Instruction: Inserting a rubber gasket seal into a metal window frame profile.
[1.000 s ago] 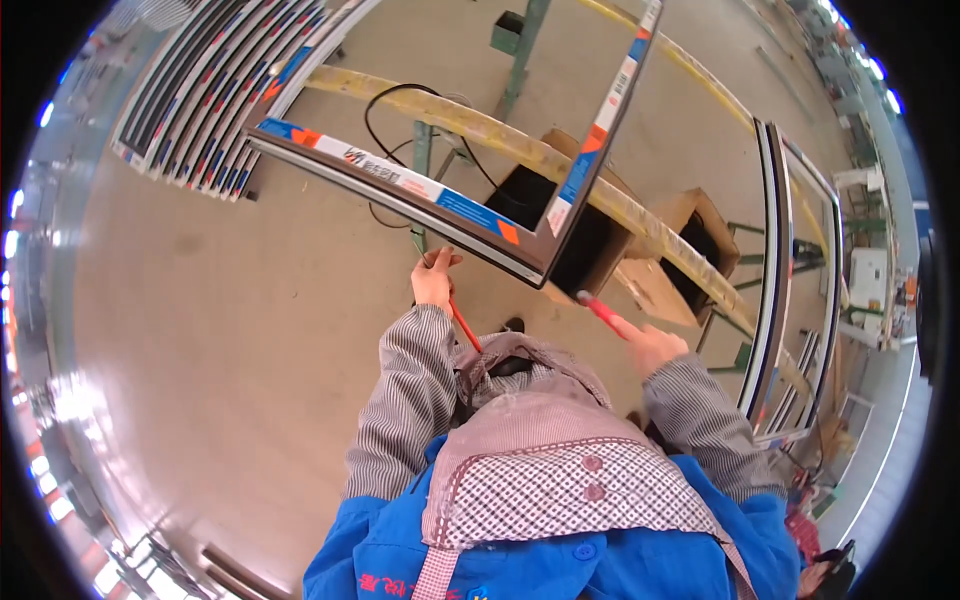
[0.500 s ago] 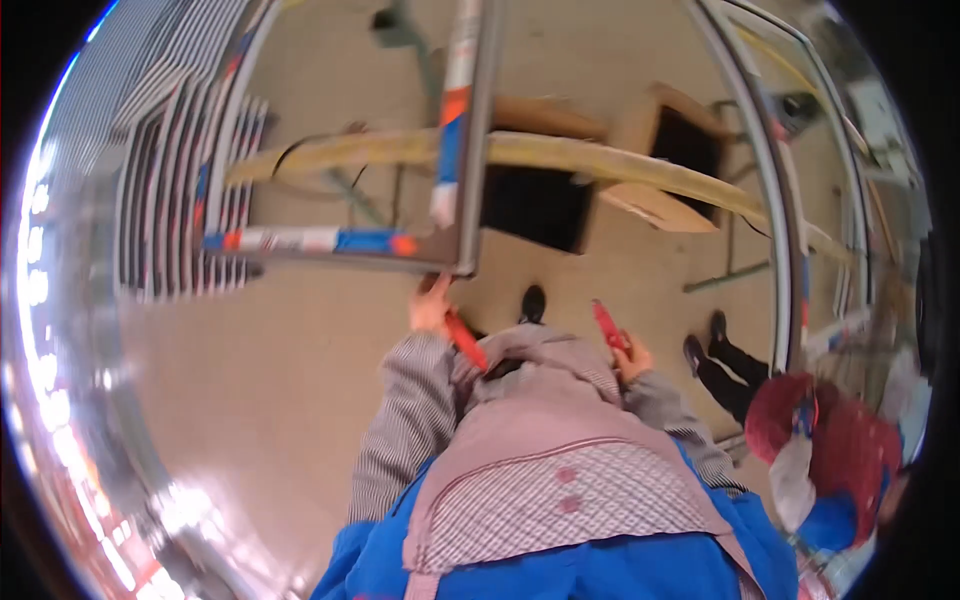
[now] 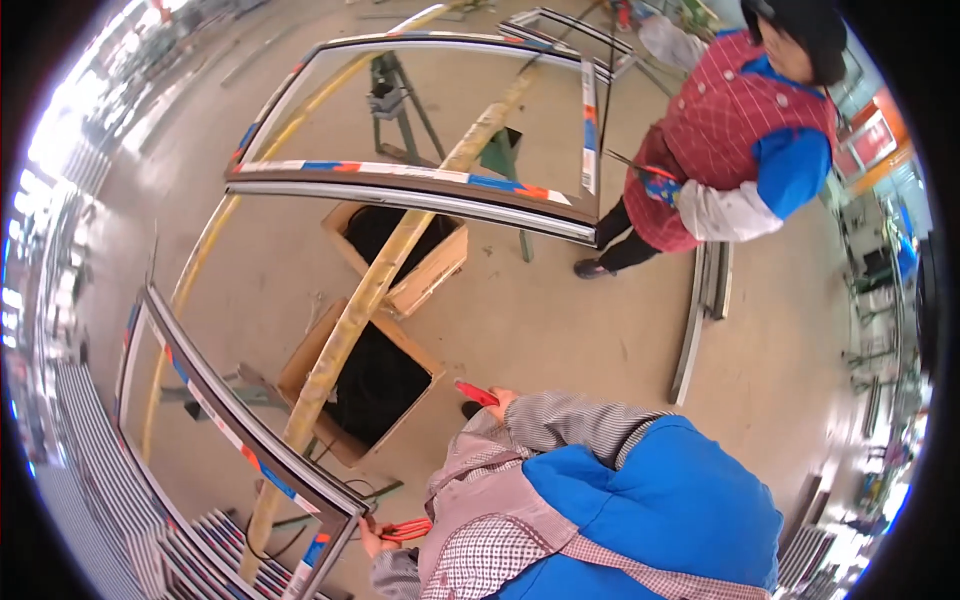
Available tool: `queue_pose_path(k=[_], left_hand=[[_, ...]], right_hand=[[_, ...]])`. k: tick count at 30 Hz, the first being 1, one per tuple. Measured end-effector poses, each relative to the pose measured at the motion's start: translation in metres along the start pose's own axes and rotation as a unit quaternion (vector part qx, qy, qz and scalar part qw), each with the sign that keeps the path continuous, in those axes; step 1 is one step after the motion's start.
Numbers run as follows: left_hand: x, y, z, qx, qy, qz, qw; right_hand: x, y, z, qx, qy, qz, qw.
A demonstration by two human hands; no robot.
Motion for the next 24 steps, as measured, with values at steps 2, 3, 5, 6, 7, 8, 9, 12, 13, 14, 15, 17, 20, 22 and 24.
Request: queue_pose_path(k=[2, 3, 5, 6, 7, 8, 9, 12, 13, 14, 15, 17, 20, 22, 24], left_hand=[[0.012, -0.017, 0.001, -0.010, 0.007, -0.011, 1.000], [0.024, -0.028, 0.004, -0.040, -0.018, -0.008, 0.999], [0.029, -0.029, -0.003, -0.059, -0.040, -0.004, 0.997], [0.032, -0.031, -0.004, -0.054, -0.049, -0.036, 0.997], [0.028, -0.023, -0.005, -0.048, -0.059, -0.065, 0.995], [0.023, -0.015, -0.007, -0.032, -0.055, -0.053, 0.997], [0.029, -0.016, -0.009, -0.024, -0.053, -0.052, 0.997], [0.060, -0.046, -0.007, -0.034, -0.069, -0.061, 0.995], [0.068, -0.048, -0.007, -0.025, -0.068, -0.059, 0.996], [0.074, -0.051, -0.009, 0.002, -0.078, -0.080, 0.994], [0.080, -0.053, -0.010, 0.029, -0.087, -0.101, 0.991], [0.118, -0.092, -0.013, 0.055, -0.086, -0.090, 0.991], [0.128, -0.098, -0.016, 0.084, -0.081, -0.055, 0.992], [0.111, -0.078, -0.016, 0.032, -0.120, -0.040, 0.991], [0.103, -0.071, -0.021, 0.080, -0.112, -0.066, 0.988]], right_hand=[[0.012, 0.008, -0.020, 0.022, 0.028, 0.006, 0.999], [0.016, 0.010, -0.027, 0.029, 0.050, 0.017, 0.998], [0.019, 0.004, -0.036, 0.078, 0.089, 0.041, 0.992], [0.018, 0.003, -0.043, 0.115, 0.124, 0.066, 0.983], [0.025, 0.011, -0.062, 0.125, 0.129, 0.062, 0.982], [0.037, 0.025, -0.091, 0.115, 0.151, 0.009, 0.982], [0.043, 0.032, -0.107, 0.101, 0.171, -0.041, 0.979], [0.039, 0.030, -0.119, 0.121, 0.181, -0.042, 0.975], [0.035, 0.027, -0.122, 0.130, 0.188, -0.048, 0.972], [0.031, 0.020, -0.129, 0.139, 0.195, -0.053, 0.969], [0.022, 0.022, -0.133, 0.147, 0.201, -0.059, 0.967], [0.016, 0.014, -0.136, 0.158, 0.200, -0.059, 0.965], [0.004, 0.004, -0.151, 0.174, 0.208, -0.070, 0.960], [-0.006, -0.002, -0.160, 0.186, 0.220, -0.083, 0.954], [0.001, 0.000, -0.140, 0.195, 0.222, -0.088, 0.951]])
Point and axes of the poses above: each hand's wrist, its own x-axis towards the middle knuckle, its own y-axis out of the palm, z = x × y, the point moved 3 cm from there along x, towards the middle knuckle, and after that the axes turned 6 degrees about x, right-handed, at the moved point
